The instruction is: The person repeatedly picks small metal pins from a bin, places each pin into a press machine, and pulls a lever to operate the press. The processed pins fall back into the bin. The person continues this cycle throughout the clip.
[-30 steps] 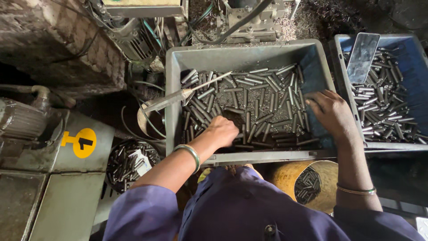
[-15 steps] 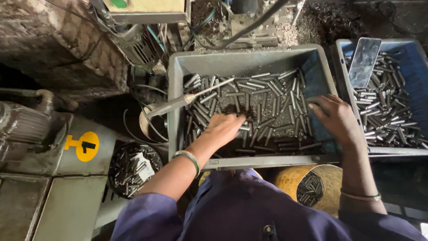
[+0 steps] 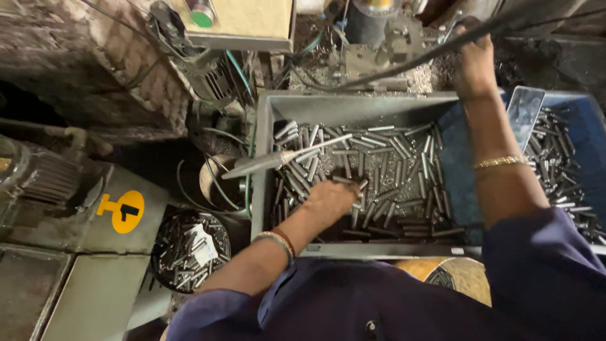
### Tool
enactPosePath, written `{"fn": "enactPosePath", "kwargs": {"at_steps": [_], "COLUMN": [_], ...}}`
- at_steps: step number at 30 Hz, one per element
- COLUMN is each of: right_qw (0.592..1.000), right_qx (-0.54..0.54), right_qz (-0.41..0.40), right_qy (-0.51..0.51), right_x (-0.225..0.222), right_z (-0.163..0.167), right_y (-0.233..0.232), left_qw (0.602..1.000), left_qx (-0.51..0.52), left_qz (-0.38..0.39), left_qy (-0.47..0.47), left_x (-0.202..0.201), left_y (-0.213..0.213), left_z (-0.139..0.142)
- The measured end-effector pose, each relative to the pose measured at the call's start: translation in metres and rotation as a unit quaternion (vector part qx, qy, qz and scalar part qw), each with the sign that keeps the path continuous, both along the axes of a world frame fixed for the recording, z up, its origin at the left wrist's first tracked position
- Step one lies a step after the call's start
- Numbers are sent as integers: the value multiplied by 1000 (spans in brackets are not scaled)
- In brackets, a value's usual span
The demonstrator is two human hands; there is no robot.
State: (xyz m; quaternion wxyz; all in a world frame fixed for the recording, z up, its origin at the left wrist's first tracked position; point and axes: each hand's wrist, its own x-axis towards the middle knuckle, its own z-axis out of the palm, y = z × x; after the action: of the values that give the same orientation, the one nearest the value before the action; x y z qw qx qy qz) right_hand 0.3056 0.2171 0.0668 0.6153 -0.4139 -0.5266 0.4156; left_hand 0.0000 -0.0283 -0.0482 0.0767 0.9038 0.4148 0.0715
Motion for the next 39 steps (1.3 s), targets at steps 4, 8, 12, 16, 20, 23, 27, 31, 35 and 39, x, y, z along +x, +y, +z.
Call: {"fn": "enactPosePath", "kwargs": {"at_steps": [4,8,12,16,20,23,27,31,35,39], "right_qw": [975,971,942,966,991,980,966,996,988,974], "right_qx": [-46,96,177,100,14,-141,-86,13,-128,-226], "right_qz": [-69,-60,-109,-136,-92,-37,28,0,-3,24], "right_qy": [208,210,265,197,96,139,241,87,92,20], "right_x": [-9,-19,-21,-9,5,14,31,50,61,64], "right_z": [-7,-16,-29,-32,-23,-15,-23,-40,-27,2], "right_y": [69,83,71,36,15,21,36,37,48,59], "left_qw": [1000,999,998,994,998,998,997,998,998,997], "left_qx": [27,33,10,-19,-1,-7,-4,39,51,33], "left_qz": [1,-7,-10,-26,-35,-30,-26,-26,-26,-29], "left_qy": [12,33,58,106,59,61,74,37,9,55], "left_x": [3,6,9,10,9,11,11,10,8,7], "left_y": [-4,-9,-9,-11,-14,-14,-11,-12,-14,-16], "left_z": [-2,9,20,22,17,14,13,11,12,14]}}
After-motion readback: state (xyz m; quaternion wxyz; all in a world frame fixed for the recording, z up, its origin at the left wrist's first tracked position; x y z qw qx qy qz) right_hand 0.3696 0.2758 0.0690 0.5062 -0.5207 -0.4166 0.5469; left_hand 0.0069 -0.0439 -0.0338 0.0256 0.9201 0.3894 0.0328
